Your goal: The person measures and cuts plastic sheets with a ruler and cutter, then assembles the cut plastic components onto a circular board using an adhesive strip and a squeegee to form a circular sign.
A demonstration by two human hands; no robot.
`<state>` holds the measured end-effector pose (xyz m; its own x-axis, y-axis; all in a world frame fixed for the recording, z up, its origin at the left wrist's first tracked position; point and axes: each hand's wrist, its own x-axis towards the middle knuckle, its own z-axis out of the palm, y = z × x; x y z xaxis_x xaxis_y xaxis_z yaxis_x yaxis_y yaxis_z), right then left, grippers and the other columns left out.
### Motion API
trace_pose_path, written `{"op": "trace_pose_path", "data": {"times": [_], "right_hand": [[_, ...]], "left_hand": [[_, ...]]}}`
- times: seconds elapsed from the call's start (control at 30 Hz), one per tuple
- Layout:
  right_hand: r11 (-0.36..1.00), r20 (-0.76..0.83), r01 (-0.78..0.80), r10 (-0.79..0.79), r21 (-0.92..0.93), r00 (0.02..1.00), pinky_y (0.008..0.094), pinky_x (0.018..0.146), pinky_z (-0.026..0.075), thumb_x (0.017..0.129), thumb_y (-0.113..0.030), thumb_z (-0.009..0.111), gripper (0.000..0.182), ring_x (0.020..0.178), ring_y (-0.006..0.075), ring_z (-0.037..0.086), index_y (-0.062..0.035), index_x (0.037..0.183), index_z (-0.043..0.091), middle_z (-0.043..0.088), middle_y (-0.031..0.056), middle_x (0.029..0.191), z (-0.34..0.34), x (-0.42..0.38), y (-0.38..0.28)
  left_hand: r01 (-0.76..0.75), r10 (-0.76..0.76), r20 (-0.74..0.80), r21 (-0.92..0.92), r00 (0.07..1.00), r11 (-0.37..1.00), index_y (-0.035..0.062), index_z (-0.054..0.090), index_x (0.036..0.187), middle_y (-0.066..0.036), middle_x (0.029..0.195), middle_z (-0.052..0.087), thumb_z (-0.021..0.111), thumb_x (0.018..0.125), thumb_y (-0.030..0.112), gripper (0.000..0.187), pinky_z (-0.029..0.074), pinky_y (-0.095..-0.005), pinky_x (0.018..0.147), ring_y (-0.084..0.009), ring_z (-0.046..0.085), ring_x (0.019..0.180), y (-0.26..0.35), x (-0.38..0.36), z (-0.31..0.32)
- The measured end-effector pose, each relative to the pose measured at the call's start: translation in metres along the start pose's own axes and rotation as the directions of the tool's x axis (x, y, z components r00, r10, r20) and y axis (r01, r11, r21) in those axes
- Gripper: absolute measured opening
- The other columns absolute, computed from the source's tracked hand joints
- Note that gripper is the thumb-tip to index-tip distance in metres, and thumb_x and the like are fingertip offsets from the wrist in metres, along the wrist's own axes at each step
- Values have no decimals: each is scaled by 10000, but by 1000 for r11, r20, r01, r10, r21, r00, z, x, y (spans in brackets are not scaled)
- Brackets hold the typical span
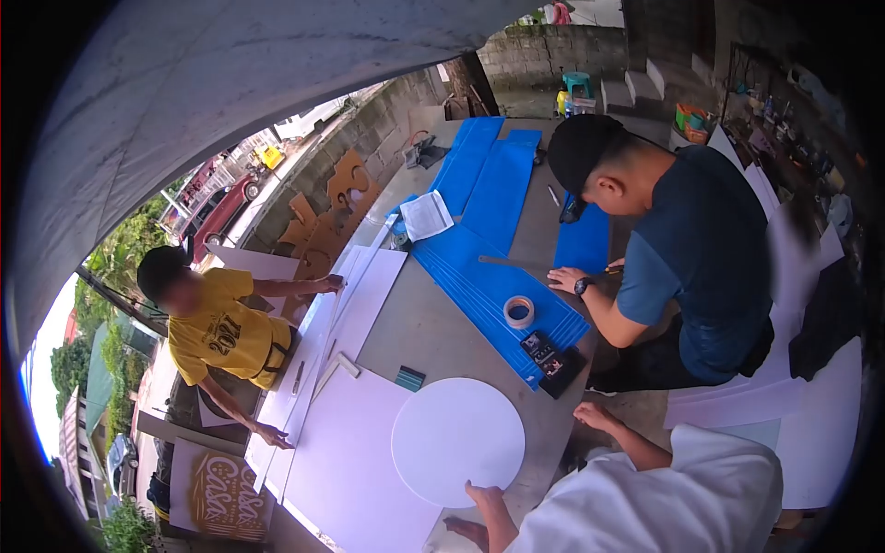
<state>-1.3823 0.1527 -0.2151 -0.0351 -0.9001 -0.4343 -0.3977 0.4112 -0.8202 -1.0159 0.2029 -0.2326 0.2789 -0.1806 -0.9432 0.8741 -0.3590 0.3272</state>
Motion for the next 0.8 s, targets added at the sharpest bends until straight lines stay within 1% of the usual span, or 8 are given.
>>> {"op": "trace_pose_path", "data": {"times": [0.1, 0.2, 0.27, 0.47, 0.53, 0.67, 0.73, 0.8], "right_hand": [[999, 75, 34, -35, 10, 997, 307, 618, 493, 850, -270, 617, 252, 663, 159, 620, -23, 880, 658, 655, 78, 753, -2, 17, 13], [977, 134, -193, 204, -89, 970, 332, 638, 505, 825, -356, 612, 330, 662, 187, 648, -32, 835, 674, 679, 99, 754, 0, 28, 93], [847, 191, -42, 167, -531, 967, 372, 592, 507, 781, -324, 608, 290, 642, 229, 655, -51, 834, 687, 683, 116, 804, -23, 18, 113], [899, 198, -139, 239, -416, 951, 391, 633, 511, 774, -302, 610, 272, 697, 246, 657, -54, 850, 691, 678, 142, 832, -30, 33, 129], [891, 215, -162, 274, -425, 937, 398, 650, 513, 771, -293, 611, 266, 718, 253, 658, -55, 856, 692, 676, 152, 843, -30, 40, 130], [845, 233, -232, 379, -481, 896, 413, 683, 517, 765, -276, 612, 255, 762, 266, 660, -58, 869, 696, 672, 173, 866, -30, 58, 126], [913, 49, -340, 359, -224, 932, 436, 732, 508, 753, -245, 627, 249, 826, 316, 653, -46, 888, 696, 653, 232, 884, -6, 75, 104], [983, 109, -71, 91, -172, 990, 420, 680, 507, 767, -312, 627, 388, 748, 336, 646, 49, 904, 663, 649, 235, 838, 9, 94, 104]], "left_hand": [[-61, 81, 126, -154, 989, 986, 124, 430, 1339, -60, 1395, 439, 364, 824, 522, 655, 177, -566, 1036, -263, 355, 1280, 13, -12, 7], [-176, 102, -211, -372, 972, 911, 54, 438, 1326, -99, 1353, 477, 428, 861, 426, 596, 373, -417, 989, -287, 455, 1219, 16, -84, 35], [-197, 187, -63, -341, 980, 919, 59, 447, 1316, -100, 1334, 490, 430, 867, 425, 579, 387, -421, 973, -287, 470, 1202, 16, -71, 29], [-257, 373, 300, -362, 878, 896, 76, 474, 1287, -102, 1276, 529, 437, 886, 420, 530, 428, -431, 927, -287, 513, 1151, 3, 3, -23], [-240, 257, 22, -283, 966, 929, 110, 507, 1235, -95, 1208, 553, 507, 892, 389, 442, 453, -438, 882, -269, 538, 1090, 7, -27, -6], [-297, 338, 74, -329, 938, 897, 72, 485, 1221, -106, 1169, 525, 553, 923, 185, 326, 430, -494, 943, -292, 501, 1108, 10, -36, -10], [-279, 329, 68, -389, 942, 878, 46, 450, 1242, -122, 1189, 512, 535, 934, 156, 338, 421, -505, 977, -303, 498, 1126, 10, -73, 0], [-245, 301, 71, -419, 951, 874, 25, 423, 1251, -136, 1196, 508, 515, 943, 138, 341, 418, -506, 996, -307, 493, 1144, 8, -127, 10]]}}
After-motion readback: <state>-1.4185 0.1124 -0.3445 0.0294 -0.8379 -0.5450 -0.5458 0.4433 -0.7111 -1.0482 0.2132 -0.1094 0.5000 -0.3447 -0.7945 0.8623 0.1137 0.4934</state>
